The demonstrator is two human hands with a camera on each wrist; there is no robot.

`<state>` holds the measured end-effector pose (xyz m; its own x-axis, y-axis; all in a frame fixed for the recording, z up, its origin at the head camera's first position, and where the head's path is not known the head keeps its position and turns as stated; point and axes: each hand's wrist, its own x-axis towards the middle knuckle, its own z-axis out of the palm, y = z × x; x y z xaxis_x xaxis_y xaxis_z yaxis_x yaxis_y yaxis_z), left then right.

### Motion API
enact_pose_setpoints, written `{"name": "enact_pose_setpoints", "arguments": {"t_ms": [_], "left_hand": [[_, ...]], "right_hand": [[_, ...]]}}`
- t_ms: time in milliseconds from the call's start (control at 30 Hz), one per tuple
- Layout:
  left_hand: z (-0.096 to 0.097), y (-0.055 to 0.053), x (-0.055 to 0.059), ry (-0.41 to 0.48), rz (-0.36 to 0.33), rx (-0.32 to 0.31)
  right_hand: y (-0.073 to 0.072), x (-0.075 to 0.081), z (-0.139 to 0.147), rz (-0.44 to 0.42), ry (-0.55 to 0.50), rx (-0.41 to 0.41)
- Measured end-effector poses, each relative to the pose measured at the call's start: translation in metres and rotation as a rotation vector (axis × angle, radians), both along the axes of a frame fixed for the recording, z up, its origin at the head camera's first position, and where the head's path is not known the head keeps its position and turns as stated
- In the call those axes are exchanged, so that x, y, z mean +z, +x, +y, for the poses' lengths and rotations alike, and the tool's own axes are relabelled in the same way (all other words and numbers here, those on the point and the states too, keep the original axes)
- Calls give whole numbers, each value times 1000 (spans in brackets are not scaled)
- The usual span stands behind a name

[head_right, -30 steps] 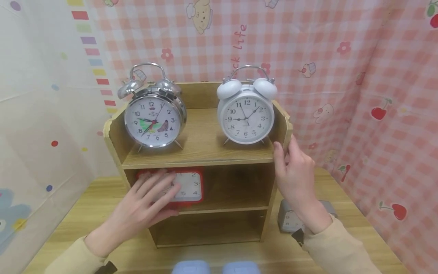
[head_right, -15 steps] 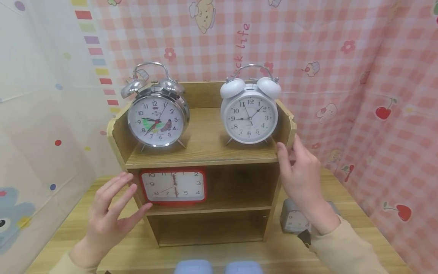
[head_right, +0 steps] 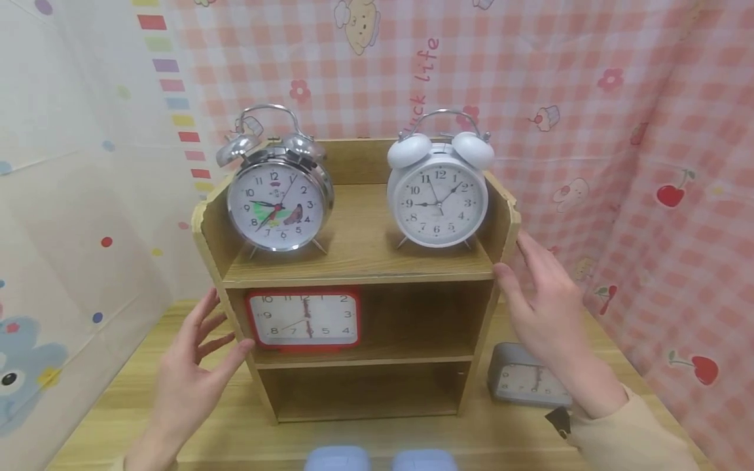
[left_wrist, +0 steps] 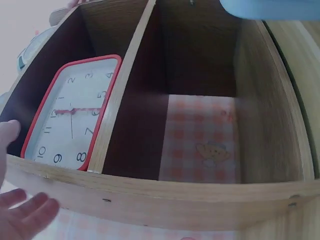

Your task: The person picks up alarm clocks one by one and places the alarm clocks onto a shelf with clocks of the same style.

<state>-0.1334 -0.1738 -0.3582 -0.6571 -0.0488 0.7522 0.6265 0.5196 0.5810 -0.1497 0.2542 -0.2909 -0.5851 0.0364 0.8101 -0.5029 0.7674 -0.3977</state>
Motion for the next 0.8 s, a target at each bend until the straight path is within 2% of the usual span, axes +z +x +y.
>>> {"name": "enact_pose_setpoints", "arguments": {"t_ms": [100, 233, 333, 433, 600, 800], "left_hand": [[2, 5, 0, 15, -143, 23], [3, 6, 3, 33, -208, 27], [3, 6, 5, 37, -241, 23], [3, 4, 8, 48, -265, 18], [4, 1, 7, 59, -268, 14], [9, 1, 6, 39, -274, 42]], "right_hand": [[2, -7, 12, -23, 17, -19], [2, -19, 26, -36, 56, -2], [2, -32, 38, -63, 107, 1], [1, -49, 50, -132, 163, -22], [-1, -75, 72, -263, 275, -41], [-2, -99, 95, -387, 403, -49]]}}
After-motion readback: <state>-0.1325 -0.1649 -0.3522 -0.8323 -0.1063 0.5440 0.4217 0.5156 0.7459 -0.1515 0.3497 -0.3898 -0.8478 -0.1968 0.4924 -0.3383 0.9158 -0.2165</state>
